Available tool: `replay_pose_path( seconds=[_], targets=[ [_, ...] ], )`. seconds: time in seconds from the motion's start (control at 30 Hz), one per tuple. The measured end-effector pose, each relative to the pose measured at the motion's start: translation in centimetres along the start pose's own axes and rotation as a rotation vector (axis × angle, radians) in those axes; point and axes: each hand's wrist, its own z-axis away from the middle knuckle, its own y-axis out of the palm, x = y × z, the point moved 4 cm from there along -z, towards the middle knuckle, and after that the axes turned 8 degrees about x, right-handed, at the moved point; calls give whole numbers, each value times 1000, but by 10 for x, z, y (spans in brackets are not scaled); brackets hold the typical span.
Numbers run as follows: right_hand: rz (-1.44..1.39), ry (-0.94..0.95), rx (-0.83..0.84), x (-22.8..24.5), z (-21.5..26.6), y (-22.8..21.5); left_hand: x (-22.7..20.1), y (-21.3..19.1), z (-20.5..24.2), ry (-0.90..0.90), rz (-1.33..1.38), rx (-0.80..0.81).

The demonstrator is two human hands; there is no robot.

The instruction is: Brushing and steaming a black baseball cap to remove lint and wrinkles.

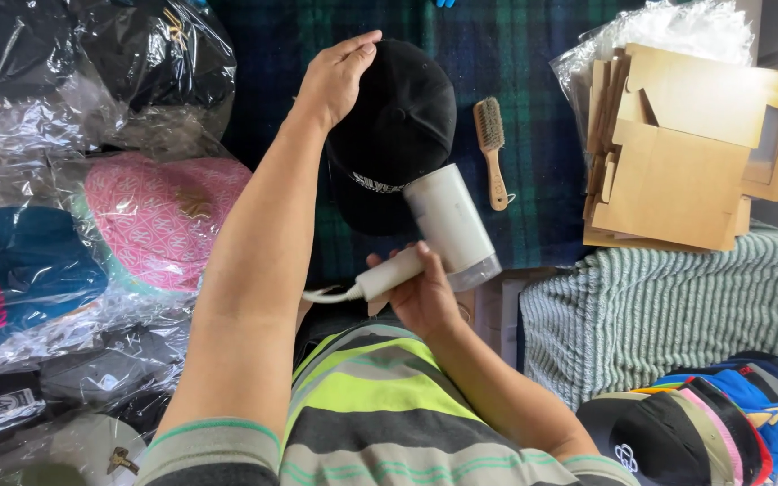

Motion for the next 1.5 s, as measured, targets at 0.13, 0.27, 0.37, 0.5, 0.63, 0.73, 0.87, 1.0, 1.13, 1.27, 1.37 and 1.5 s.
replay_pose_path(
  seconds=[0.13,0.27,0.37,0.5,0.63,0.73,0.87,1.0,1.13,1.27,1.37,1.5],
  targets=[
    [63,98,-73,-9,4,-9,-2,0,1,-8,28,8],
    [123,-32,-148,40,-11,-5,1,-1,-1,-16,16,10],
    [221,-57,-245,63,-8,1,1,0,-1,1,27,18],
    [255,-39,-204,35,7,-5,-5,-2,0,19,37,7],
    [366,-203,-188,35,10,12,-5,-1,5,-33,46,13],
    [428,-264,-252,67,4,27,1,0,0,-12,68,18],
    [571,-169,-477,79,21,33,5,-1,-4,0,94,6],
    [959,-245,-315,82,25,-5,-4,0,4,-26,96,6],
    [1920,-677,56,122,24,60,-7,1,6,-60,98,-2],
    [1859,-485,-227,183,2,141,2,0,0,20,94,-10],
    [1878,-430,-43,192,9,179,2,-1,-2,16,88,3],
    [2156,-787,28,193,6,186,21,-2,-11,59,-63,-82]
  ],
)
